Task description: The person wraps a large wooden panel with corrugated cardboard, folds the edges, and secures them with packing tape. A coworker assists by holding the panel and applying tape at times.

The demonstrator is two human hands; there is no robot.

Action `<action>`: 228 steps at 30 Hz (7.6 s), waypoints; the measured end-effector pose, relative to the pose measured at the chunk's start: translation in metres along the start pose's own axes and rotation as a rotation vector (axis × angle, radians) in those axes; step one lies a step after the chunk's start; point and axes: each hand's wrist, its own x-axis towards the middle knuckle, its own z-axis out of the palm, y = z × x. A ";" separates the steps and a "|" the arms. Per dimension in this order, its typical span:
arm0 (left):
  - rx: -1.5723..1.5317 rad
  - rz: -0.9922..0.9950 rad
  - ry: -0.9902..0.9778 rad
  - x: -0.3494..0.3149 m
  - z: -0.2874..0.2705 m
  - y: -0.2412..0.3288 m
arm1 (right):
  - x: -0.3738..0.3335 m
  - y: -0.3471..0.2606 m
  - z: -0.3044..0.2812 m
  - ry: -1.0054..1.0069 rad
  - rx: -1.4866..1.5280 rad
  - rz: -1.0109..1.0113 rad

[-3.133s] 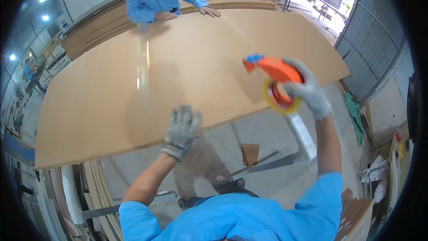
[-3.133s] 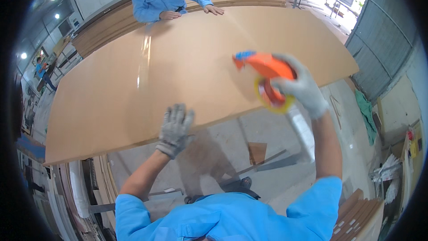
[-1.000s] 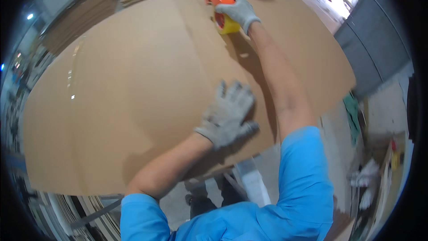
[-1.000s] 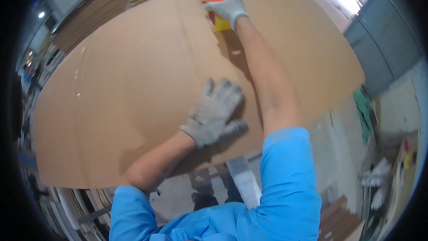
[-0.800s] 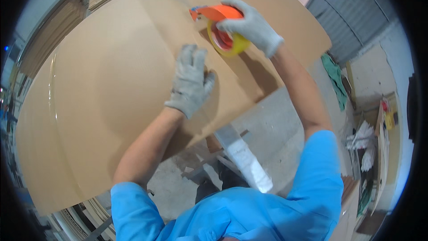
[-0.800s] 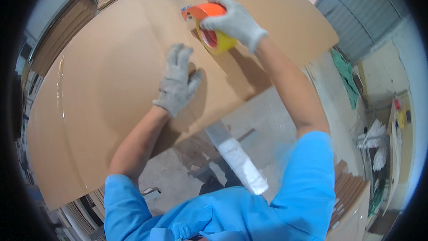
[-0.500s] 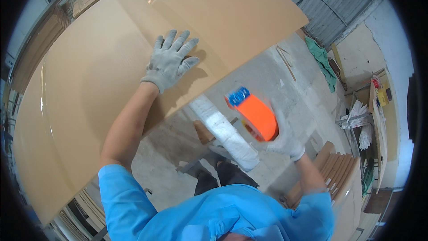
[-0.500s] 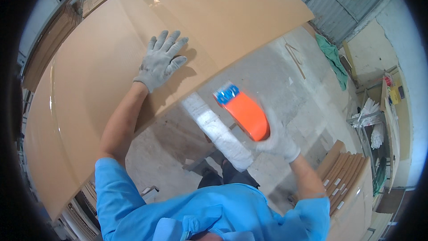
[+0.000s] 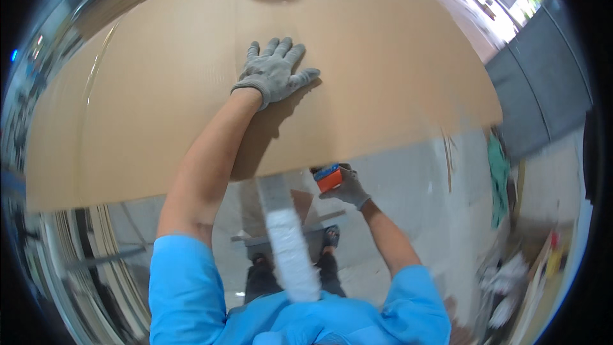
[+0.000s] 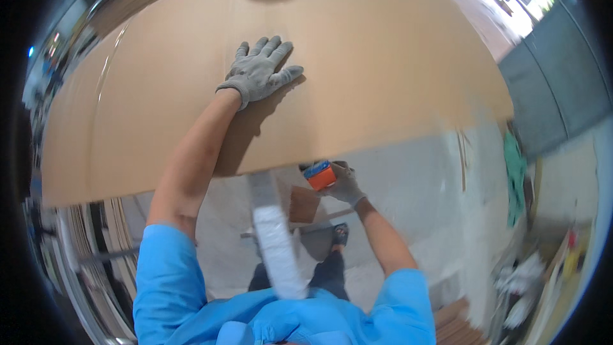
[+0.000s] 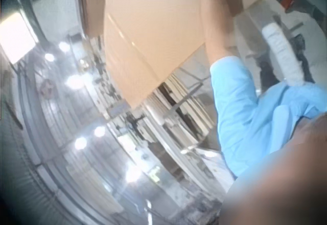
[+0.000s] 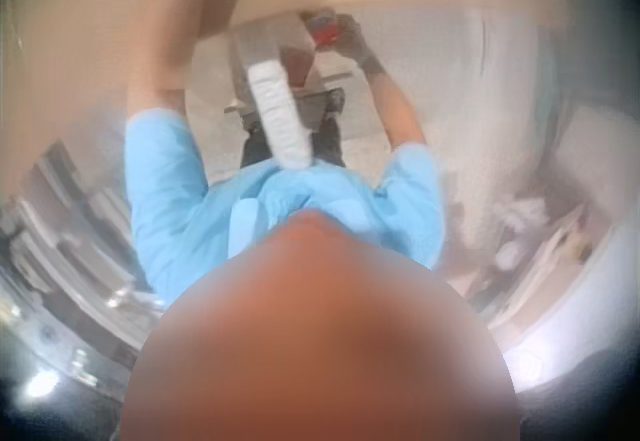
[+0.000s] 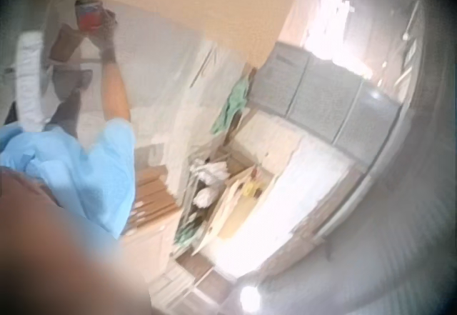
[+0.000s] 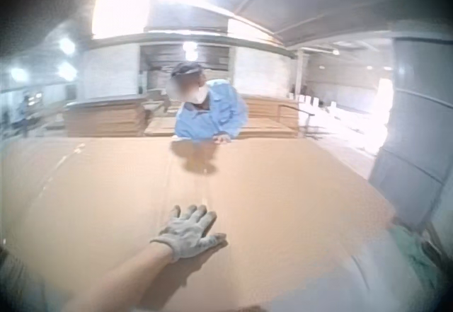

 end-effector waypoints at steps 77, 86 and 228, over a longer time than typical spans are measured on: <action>-1.339 -0.407 0.576 0.165 -0.033 -0.033 | 0.310 -0.155 -0.275 0.423 0.753 -0.160; -1.400 0.022 0.562 0.188 -0.013 -0.043 | 0.402 -0.150 -0.247 0.391 0.638 -0.247; -0.112 -0.511 0.254 0.106 0.101 0.422 | -0.014 0.264 -0.322 -0.537 2.606 0.235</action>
